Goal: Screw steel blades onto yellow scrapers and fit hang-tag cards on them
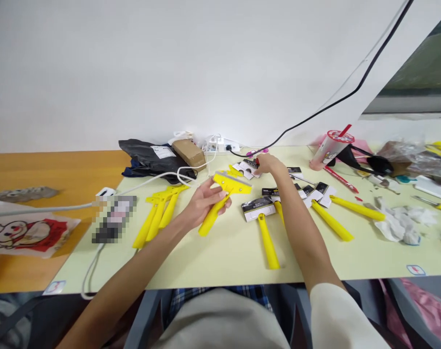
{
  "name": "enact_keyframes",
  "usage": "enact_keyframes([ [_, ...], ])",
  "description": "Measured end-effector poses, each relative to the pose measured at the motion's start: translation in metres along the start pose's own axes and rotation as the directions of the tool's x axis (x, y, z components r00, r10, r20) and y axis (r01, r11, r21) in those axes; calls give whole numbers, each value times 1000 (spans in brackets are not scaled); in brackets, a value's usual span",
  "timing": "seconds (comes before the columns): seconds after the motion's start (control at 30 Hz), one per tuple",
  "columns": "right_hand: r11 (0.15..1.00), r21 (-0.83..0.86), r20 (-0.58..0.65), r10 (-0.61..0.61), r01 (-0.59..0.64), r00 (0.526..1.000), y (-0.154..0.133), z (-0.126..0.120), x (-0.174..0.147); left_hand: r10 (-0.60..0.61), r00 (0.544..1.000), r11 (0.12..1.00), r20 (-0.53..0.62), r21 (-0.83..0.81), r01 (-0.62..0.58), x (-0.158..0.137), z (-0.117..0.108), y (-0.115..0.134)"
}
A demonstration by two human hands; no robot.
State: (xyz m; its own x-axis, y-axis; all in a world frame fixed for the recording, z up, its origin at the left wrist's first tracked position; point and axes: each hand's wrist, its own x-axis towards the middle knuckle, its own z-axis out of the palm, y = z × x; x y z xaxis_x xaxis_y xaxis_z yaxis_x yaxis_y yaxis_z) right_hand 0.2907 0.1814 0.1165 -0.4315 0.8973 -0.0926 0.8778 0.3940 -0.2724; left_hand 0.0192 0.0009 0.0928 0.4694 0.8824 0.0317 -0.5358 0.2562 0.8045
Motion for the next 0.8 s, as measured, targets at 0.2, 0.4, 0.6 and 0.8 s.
enact_keyframes([
  [0.2, 984, -39, 14, 174, -174, 985, -13, -12, -4, 335, 940, 942, -61, -2, -336, 53, 41, 52],
  [0.4, 989, -58, -16, 135, -135, 991, -48, -45, -30, 568, 793, 822, -219, 101, -561, 73, 29, 93],
  [0.6, 998, -65, 52, 19, -15, 998, -90, -63, -69, 661, 706, 750, -255, 219, -624, 67, -9, 119],
  [0.8, 977, -4, 14, -215, 215, 977, -126, -64, -90, 711, 663, 703, -234, 224, -675, 60, -4, 124],
])
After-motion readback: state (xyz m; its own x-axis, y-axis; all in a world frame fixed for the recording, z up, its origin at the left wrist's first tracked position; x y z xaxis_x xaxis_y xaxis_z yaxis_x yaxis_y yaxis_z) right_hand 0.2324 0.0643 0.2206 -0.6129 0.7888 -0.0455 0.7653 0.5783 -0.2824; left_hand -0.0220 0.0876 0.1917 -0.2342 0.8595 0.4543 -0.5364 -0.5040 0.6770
